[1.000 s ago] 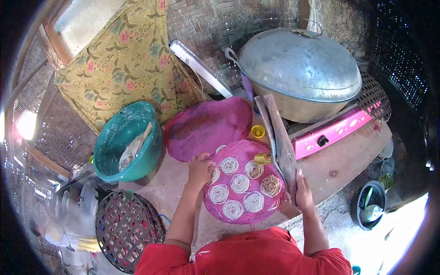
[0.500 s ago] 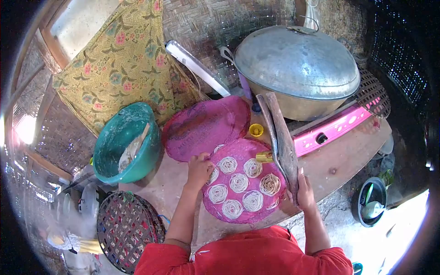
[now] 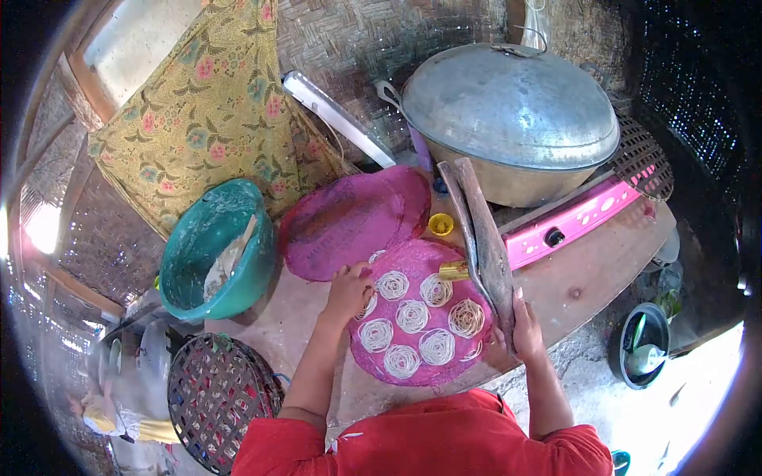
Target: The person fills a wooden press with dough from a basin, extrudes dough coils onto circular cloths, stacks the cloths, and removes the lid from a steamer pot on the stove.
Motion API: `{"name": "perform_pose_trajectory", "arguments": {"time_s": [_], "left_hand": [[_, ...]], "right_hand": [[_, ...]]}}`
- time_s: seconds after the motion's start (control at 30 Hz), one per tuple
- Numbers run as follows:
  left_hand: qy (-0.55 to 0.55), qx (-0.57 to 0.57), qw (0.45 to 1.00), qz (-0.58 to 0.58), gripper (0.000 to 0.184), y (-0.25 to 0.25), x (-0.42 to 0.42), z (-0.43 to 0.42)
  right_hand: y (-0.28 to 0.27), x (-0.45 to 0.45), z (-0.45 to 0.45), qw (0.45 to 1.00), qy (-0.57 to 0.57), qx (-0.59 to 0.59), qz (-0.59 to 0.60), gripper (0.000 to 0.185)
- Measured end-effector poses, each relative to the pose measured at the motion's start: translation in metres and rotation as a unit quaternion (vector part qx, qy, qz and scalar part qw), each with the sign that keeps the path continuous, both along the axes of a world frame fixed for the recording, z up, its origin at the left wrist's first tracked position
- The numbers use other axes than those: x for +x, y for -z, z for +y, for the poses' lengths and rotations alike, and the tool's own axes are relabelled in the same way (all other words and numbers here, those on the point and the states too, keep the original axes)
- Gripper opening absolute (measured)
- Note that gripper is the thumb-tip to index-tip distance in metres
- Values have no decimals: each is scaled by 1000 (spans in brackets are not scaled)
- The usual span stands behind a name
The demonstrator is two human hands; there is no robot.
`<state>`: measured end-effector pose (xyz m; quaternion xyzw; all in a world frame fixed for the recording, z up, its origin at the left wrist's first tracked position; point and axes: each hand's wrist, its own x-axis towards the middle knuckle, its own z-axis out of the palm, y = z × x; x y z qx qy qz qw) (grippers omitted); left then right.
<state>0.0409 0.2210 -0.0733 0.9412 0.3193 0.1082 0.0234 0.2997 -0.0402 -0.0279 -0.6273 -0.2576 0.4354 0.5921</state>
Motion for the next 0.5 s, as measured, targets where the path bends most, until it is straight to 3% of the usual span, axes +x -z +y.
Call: {"name": "perform_pose_trajectory", "arguments": {"time_s": [0.13, 0.5], "left_hand": [[-36, -81, 993, -79, 8, -6, -4, 4], [16, -112, 992, -63, 9, 14, 11, -5]], "right_hand": [[-4, -1, -3, 1000, -15, -11, -10, 65], [4, -3, -4, 1000, -2, 7, 22, 63]]}}
